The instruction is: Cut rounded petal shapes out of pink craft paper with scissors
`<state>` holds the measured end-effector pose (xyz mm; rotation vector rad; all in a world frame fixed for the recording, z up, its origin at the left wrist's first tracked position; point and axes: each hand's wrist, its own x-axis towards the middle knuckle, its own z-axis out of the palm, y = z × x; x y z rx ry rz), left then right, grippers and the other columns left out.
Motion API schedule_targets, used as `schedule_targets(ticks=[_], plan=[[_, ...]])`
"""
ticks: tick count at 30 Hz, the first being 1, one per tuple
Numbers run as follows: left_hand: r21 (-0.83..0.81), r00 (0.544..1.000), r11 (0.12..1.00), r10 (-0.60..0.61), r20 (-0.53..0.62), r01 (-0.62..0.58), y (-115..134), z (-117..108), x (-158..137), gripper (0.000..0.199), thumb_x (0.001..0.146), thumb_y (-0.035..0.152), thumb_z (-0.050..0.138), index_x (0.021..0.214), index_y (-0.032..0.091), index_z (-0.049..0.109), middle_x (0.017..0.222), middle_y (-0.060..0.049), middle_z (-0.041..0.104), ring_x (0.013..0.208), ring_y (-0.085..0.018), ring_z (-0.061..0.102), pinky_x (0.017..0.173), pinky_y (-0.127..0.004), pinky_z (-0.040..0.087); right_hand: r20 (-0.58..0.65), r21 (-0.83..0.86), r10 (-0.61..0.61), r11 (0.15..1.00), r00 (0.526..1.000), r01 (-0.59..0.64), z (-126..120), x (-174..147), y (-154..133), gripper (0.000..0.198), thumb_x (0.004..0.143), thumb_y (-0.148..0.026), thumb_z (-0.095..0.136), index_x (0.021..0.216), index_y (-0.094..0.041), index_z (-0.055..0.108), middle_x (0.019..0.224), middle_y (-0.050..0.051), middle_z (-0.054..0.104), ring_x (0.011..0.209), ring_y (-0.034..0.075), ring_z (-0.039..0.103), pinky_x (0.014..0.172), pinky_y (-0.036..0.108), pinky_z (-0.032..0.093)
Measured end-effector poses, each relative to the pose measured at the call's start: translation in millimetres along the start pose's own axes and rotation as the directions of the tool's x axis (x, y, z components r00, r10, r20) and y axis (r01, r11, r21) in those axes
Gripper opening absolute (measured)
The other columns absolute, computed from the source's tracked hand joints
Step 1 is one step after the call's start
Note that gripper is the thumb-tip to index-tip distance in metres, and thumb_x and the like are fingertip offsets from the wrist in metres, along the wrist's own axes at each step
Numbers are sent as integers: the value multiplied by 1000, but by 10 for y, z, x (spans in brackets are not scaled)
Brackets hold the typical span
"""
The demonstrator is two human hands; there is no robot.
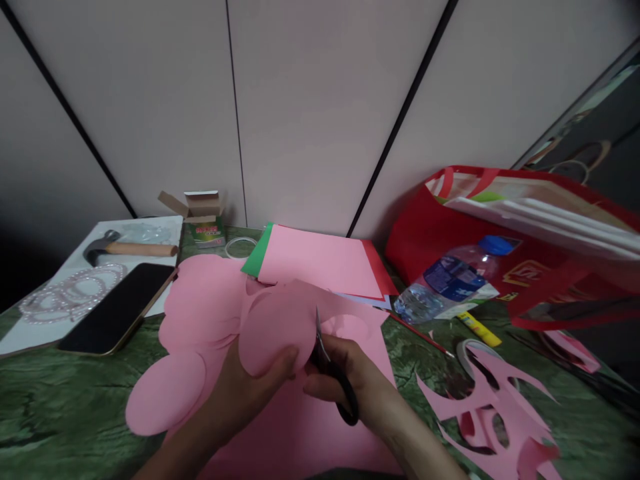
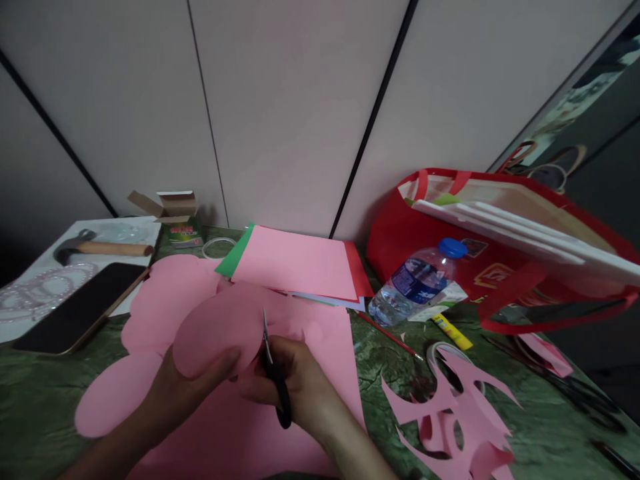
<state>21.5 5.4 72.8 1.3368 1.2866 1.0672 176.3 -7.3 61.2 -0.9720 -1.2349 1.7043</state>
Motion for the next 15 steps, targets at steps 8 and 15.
schedule_targets(ticks=[8,15], plan=[[-56,994,997,-51,-99,46,116,65,-57,12,62,29,65,68,19,65,65,-2,69,63,-20,62,53,-27,49,-30,-17,20,1000,999,-20,19,2,-5,26,59,-32,76,74,-14,65,57,-6,39,51,7,30,48,21,23],[-70,990,994,-94,-104,87,137,56,-51,12,62,28,63,68,18,60,62,0,66,58,-17,61,49,-24,48,-24,-40,3,999,1000,-4,16,14,9,26,59,-31,77,77,-14,68,56,-7,39,50,5,29,47,20,22]])
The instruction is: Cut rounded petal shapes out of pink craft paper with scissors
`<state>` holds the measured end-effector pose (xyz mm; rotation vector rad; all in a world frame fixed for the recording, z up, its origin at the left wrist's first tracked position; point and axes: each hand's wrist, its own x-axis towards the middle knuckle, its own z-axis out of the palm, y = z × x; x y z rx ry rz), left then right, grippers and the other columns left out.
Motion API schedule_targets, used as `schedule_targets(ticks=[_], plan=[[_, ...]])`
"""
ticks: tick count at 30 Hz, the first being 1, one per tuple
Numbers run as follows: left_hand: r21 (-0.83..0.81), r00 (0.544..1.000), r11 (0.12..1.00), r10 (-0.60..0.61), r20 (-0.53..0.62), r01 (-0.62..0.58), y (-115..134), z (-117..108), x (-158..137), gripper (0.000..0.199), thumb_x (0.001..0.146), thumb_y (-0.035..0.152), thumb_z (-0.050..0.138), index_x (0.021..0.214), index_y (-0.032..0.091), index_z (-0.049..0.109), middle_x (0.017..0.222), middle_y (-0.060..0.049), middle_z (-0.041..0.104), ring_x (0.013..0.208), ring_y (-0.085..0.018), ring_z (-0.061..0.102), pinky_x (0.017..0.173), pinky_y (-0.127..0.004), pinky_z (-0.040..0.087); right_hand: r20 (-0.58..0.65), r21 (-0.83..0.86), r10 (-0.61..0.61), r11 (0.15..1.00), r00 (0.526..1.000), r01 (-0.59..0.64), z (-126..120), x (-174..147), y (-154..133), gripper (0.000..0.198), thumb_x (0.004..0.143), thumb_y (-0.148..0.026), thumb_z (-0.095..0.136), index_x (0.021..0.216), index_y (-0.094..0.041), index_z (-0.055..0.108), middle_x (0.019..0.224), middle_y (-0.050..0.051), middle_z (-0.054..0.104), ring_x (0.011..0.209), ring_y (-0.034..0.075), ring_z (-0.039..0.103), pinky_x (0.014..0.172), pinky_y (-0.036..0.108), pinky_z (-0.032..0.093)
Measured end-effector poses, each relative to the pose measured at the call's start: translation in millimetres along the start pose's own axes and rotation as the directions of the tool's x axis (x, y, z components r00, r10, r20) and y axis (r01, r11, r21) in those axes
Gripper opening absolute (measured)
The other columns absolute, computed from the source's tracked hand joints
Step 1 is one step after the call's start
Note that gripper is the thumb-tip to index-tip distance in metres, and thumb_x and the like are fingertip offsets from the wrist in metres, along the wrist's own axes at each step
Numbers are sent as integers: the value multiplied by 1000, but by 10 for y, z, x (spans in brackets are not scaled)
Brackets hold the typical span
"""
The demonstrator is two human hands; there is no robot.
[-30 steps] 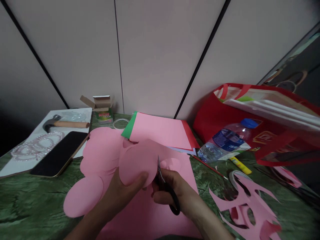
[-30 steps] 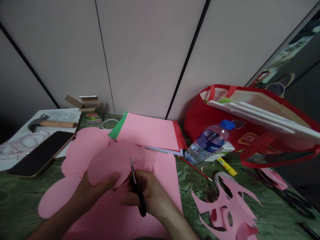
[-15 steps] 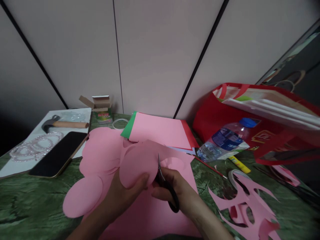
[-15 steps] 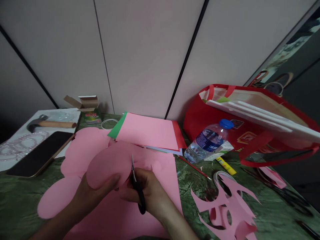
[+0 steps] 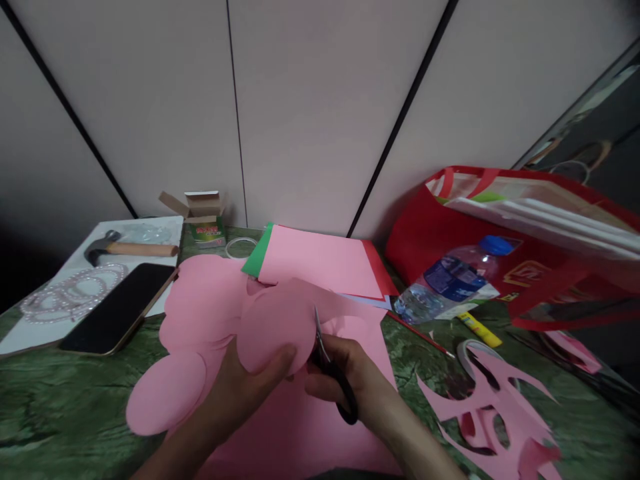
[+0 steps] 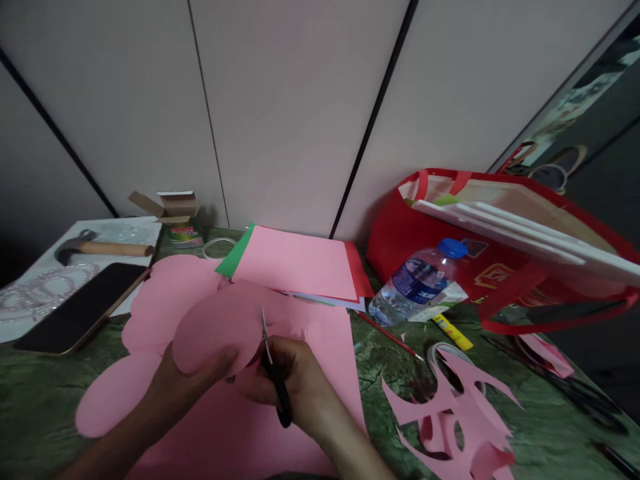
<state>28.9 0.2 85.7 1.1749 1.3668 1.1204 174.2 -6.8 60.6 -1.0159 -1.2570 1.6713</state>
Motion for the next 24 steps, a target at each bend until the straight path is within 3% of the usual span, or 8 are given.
schedule_targets(ticks=[13,24], plan=[[23,997,999,23,73,-25,-107,-71,68,17,63,33,64,63,17,60,51,1,61,48,-14,55,46,-22,45,-24,31,-16,999,1000,16,-1,-7,48,24,60,-29,77,74,-14,64,57,-6,43,52,6,33,48,19,27],[39,997,999,32,73,-35,-123,-81,71,19,64,35,63,61,16,60,48,0,60,49,-15,56,47,-23,46,-70,-37,17,999,997,-20,-8,-4,48,27,59,-32,76,75,-13,65,55,-5,50,50,6,37,48,19,29]])
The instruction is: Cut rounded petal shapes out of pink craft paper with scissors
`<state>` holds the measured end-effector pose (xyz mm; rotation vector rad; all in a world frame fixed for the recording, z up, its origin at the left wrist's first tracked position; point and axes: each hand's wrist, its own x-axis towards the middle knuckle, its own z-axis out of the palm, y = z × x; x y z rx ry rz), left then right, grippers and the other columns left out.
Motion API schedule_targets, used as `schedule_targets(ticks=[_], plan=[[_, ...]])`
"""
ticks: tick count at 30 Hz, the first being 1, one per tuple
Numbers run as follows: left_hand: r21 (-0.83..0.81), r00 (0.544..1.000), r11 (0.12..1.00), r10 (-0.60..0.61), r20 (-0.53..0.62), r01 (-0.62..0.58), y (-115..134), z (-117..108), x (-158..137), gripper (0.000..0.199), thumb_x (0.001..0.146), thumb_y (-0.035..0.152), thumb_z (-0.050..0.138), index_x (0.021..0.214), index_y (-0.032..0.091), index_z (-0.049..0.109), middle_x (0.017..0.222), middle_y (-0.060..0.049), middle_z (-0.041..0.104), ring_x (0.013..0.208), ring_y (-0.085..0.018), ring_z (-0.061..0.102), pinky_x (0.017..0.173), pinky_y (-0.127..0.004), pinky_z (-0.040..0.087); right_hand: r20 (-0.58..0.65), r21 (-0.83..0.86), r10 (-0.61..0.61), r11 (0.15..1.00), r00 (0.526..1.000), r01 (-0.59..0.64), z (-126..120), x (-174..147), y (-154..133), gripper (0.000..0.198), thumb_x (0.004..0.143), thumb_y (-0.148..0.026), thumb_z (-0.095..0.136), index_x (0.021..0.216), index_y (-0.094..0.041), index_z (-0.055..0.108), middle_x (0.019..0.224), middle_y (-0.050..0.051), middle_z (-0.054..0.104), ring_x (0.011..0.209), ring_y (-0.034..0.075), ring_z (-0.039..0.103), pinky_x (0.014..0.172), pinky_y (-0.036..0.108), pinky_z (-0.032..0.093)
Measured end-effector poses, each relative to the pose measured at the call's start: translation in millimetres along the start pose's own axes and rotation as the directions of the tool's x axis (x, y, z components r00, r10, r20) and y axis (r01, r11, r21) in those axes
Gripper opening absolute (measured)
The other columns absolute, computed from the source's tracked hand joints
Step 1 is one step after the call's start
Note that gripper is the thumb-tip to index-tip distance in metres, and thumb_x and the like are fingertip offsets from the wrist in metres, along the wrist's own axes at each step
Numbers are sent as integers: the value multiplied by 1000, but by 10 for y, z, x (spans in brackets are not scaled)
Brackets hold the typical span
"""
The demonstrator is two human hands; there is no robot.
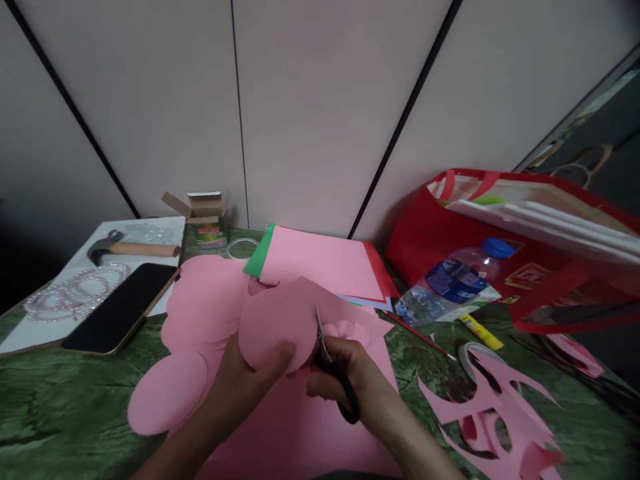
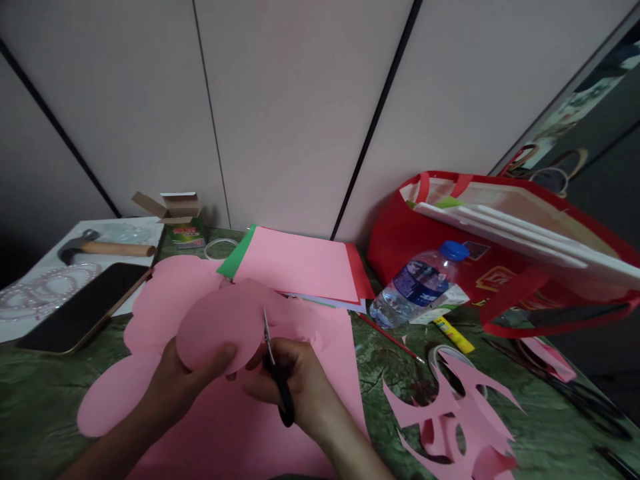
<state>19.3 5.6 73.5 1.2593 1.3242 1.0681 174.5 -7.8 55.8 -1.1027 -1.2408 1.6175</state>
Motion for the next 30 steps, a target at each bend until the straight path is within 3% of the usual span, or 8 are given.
schedule_targets(ticks=[11,20,30], plan=[[-76,1000,997,30,1,-30,-11,20,10,15,64,31,63,60,17,58,49,3,58,46,-11,52,44,-20,43,-39,16,54,998,998,-53,22,6,6,28,57,-35,74,66,-14,58,51,-5,53,46,8,48,44,18,36],[-17,990,995,95,100,-94,-97,-42,86,20,67,34,59,57,17,57,47,1,56,45,-13,52,43,-23,44,-66,-43,78,996,995,-81,28,17,-23,31,57,-40,72,64,-14,56,48,-6,51,43,8,50,42,20,38],[-4,996,998,65,55,-65,-83,-48,93,22,68,34,58,54,17,56,46,1,57,45,-13,53,45,-23,43,-44,-41,46,998,998,-48,37,-7,-22,27,61,-37,68,61,-15,54,47,-6,48,41,8,49,41,20,37]])
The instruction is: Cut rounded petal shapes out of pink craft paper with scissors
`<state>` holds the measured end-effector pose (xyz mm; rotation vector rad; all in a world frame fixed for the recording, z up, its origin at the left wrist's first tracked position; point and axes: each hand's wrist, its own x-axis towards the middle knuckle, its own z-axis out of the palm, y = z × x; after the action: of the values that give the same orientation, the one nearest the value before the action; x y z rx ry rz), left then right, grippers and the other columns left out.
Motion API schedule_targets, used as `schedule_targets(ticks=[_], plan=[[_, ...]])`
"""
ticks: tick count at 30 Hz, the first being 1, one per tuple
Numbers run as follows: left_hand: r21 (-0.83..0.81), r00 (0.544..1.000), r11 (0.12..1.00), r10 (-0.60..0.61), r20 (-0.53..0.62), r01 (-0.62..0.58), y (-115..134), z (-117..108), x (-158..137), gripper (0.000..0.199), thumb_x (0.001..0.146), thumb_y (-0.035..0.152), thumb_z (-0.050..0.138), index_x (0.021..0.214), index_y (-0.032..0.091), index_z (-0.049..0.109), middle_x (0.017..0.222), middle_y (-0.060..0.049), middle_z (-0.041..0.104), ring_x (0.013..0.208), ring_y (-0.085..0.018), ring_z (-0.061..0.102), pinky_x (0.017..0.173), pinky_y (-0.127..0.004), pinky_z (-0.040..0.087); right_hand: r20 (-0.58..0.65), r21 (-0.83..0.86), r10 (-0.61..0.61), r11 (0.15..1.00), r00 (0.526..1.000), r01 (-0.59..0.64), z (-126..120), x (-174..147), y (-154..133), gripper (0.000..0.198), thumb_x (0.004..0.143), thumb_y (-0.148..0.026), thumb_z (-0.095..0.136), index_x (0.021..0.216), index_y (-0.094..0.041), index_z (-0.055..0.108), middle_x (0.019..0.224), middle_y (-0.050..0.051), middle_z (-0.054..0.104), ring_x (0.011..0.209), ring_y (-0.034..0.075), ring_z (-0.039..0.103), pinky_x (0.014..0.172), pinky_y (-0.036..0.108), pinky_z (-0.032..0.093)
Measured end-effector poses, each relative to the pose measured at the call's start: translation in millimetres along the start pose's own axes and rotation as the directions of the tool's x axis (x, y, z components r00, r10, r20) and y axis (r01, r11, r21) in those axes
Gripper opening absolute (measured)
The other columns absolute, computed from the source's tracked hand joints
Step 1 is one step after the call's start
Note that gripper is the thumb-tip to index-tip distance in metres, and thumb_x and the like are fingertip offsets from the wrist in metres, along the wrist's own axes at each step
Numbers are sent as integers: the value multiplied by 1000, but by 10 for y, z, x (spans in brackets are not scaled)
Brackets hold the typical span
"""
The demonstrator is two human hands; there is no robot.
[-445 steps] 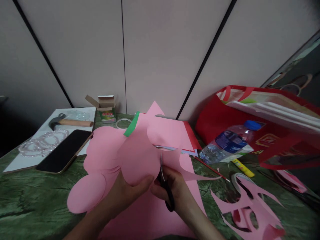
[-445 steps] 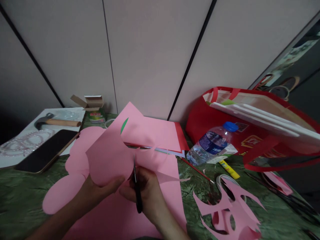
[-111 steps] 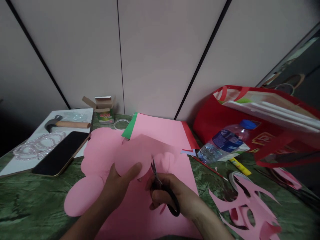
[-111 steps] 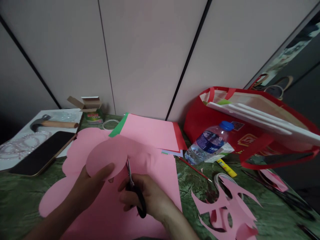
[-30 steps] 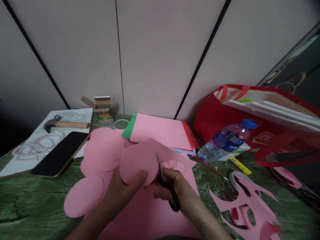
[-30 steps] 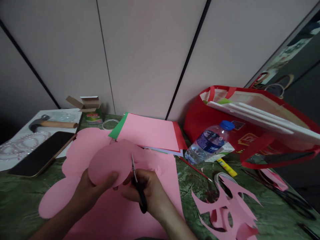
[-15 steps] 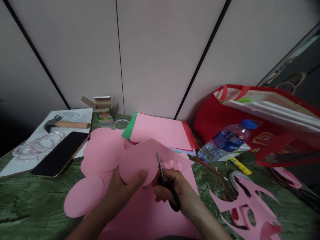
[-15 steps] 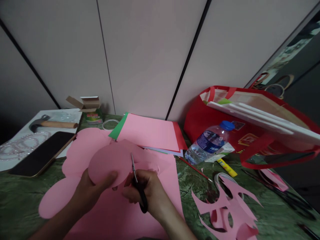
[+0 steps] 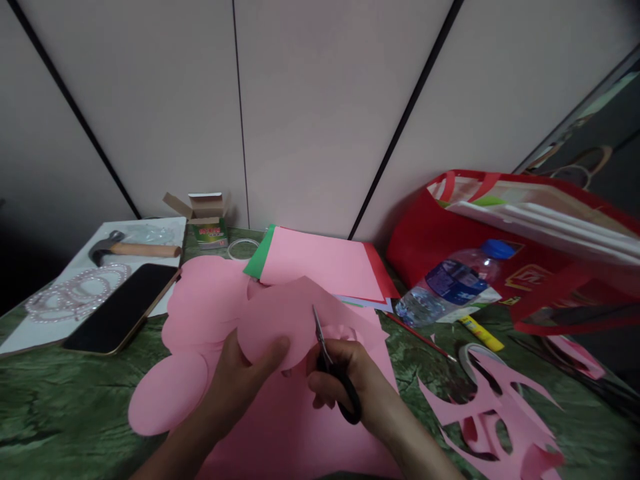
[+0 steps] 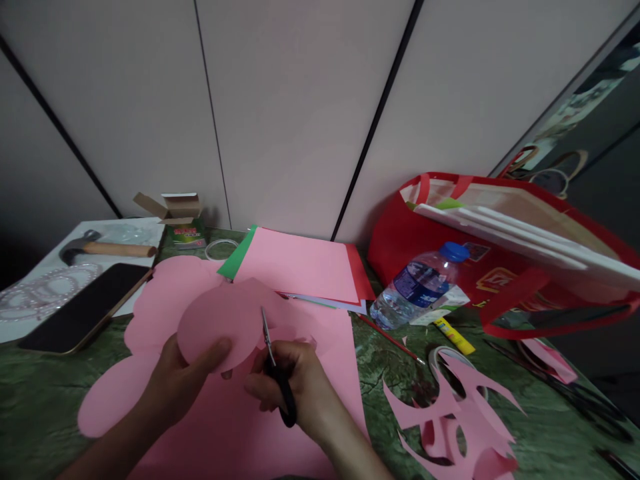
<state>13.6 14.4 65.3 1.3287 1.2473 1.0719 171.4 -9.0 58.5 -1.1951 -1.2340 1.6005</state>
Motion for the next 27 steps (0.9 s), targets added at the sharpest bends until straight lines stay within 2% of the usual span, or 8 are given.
schedule_targets(ticks=[7,12,15,19,22,27], plan=[[-26,1000,1000,5,-4,-5,-5,-1,-2,26,71,35,58,52,17,55,45,2,56,45,-12,53,46,-21,43,-14,-12,16,1000,1000,-17,28,-1,-6,26,62,-36,67,60,-15,53,45,-6,47,39,8,48,39,19,37],[-16,996,999,-40,-85,39,80,44,-31,21,63,33,64,52,17,55,44,3,55,45,-13,52,45,-22,42,3,18,13,1000,1000,-13,28,16,70,29,61,-39,70,65,-14,56,48,-5,49,42,9,49,42,20,36],[-7,991,996,-93,-92,93,117,61,-49,18,60,32,67,56,17,57,43,4,54,44,-13,51,44,-22,42,9,9,-39,999,999,39,6,34,89,28,59,-37,73,67,-14,58,50,-6,47,44,7,42,43,20,32],[-20,991,992,-123,-53,122,125,68,-55,19,58,33,68,59,17,57,43,4,54,43,-13,51,44,-22,42,22,30,-76,997,997,75,-21,38,57,27,57,-31,77,62,-16,55,53,-8,37,48,5,30,45,20,25],[-20,991,992,-122,-47,121,126,68,-53,19,58,33,68,57,18,56,42,4,53,43,-12,51,44,-22,42,26,28,-70,997,997,69,-28,32,41,30,56,-30,77,60,-16,52,54,-8,36,49,6,29,46,21,23],[-15,992,993,-120,-44,119,145,71,-52,18,58,32,66,60,18,56,44,3,55,42,-13,52,43,-23,42,47,68,-68,996,997,65,-15,22,29,29,56,-34,77,64,-16,55,53,-9,32,49,6,25,47,21,22]])
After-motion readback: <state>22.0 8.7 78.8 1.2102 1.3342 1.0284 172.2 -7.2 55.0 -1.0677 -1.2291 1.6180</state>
